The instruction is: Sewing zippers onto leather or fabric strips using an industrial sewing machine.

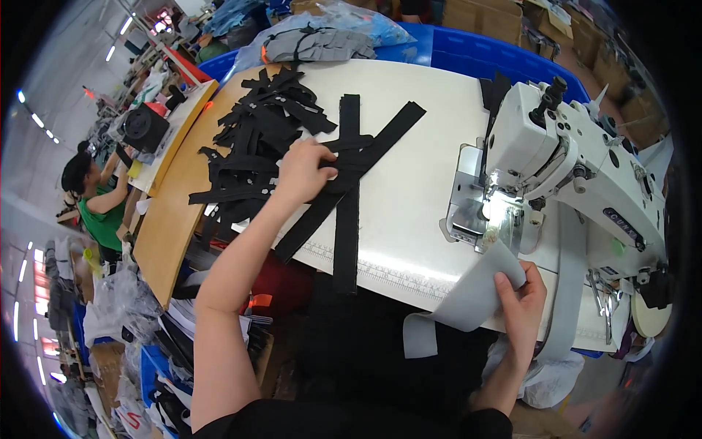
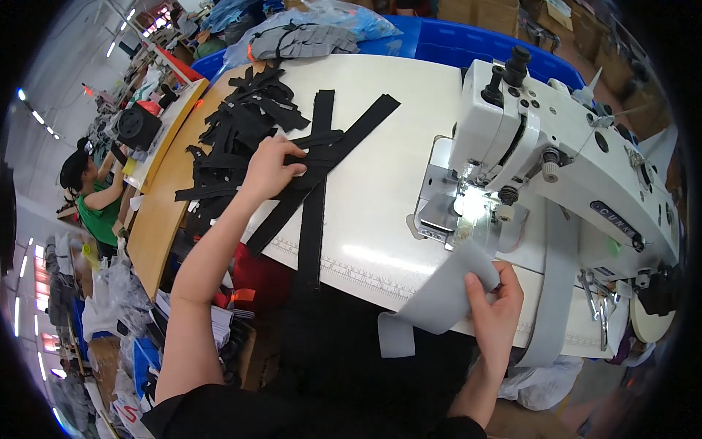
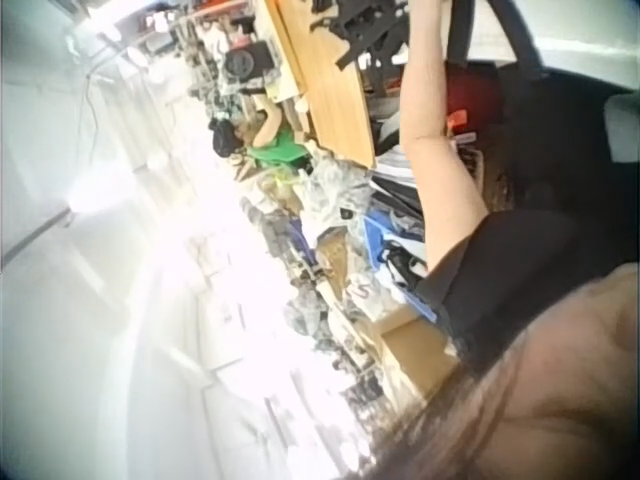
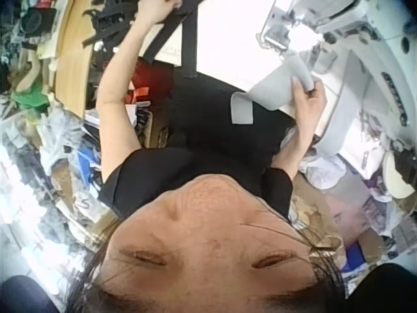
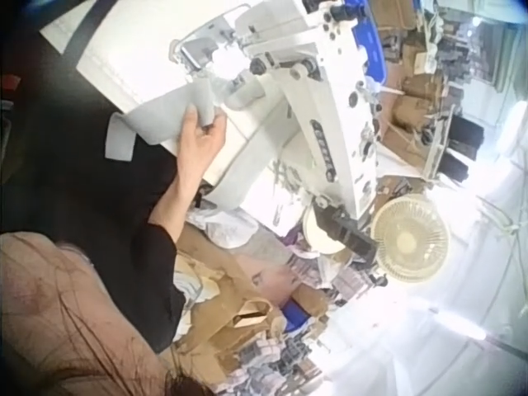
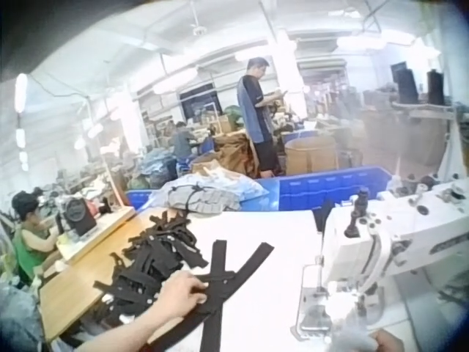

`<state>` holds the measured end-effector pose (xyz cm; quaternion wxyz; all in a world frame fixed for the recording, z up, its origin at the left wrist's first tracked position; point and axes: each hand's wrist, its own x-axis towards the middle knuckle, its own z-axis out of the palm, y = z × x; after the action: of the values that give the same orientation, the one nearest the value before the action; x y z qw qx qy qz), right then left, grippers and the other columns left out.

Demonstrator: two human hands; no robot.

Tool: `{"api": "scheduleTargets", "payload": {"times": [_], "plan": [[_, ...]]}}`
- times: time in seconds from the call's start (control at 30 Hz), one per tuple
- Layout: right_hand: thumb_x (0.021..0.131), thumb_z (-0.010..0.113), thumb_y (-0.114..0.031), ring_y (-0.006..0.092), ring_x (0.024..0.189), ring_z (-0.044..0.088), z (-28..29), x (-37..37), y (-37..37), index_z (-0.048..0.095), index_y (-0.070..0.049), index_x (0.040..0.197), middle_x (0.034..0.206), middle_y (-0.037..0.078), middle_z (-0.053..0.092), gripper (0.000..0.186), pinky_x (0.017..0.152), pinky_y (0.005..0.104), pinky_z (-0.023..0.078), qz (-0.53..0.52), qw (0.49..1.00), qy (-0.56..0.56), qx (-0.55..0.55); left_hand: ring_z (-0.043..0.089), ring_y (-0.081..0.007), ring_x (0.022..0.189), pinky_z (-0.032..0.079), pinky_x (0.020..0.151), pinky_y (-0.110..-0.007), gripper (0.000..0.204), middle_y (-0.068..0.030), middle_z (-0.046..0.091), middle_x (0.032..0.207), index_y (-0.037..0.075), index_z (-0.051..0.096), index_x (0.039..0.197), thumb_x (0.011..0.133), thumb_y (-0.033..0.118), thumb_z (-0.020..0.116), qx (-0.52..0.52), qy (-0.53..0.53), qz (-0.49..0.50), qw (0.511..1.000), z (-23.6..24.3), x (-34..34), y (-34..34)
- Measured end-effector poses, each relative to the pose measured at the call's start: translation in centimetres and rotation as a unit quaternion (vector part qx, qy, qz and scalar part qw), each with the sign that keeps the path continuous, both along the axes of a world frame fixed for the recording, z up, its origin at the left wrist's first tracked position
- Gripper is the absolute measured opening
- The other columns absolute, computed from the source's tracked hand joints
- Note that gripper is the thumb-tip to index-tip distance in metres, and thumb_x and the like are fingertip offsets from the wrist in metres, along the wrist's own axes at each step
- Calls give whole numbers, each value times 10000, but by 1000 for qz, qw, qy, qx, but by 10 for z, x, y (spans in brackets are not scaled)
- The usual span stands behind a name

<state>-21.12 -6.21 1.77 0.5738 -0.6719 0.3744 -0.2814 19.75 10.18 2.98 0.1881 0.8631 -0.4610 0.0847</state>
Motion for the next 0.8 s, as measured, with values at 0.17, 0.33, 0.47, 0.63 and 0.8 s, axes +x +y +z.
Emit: {"api": "scheduleTargets", "payload": {"times": [0.17,0.33,0.47,0.63,0.8], "plan": [[970,757,-156,61,846,559,0,1,-3,637,-20,1079,929,-14,647,212,775,227,459,12,1000,13,6,673,-236,841,521,780,-358,206,-94,711,864,26,780,1040,857,116,806,-105,7,-48,993,-4,13,5],[960,761,-156,81,907,570,13,-4,6,673,-8,996,978,6,649,176,816,242,465,31,998,-2,60,575,-45,808,458,703,-216,149,20,682,859,-54,735,1048,992,83,720,-354,239,9,904,23,-30,-11],[910,780,-112,145,922,625,12,5,19,725,25,980,1201,114,689,163,847,288,497,78,985,-40,-147,597,-79,835,462,768,-227,61,-16,686,947,-33,729,979,958,23,723,-285,271,-179,902,34,-76,-24],[842,819,-56,263,1094,644,15,40,41,760,-7,972,1489,169,579,151,867,336,523,153,953,-117,-233,632,-146,841,496,717,-278,192,-51,674,946,63,810,1045,869,-6,773,-134,254,-302,909,23,-138,-19],[825,765,45,284,1015,708,3,46,51,761,11,994,1136,123,727,173,808,352,566,92,956,-38,-275,633,-105,694,476,587,-231,89,-41,682,887,28,800,1006,953,90,761,-107,403,-248,875,19,-169,-5]]}}
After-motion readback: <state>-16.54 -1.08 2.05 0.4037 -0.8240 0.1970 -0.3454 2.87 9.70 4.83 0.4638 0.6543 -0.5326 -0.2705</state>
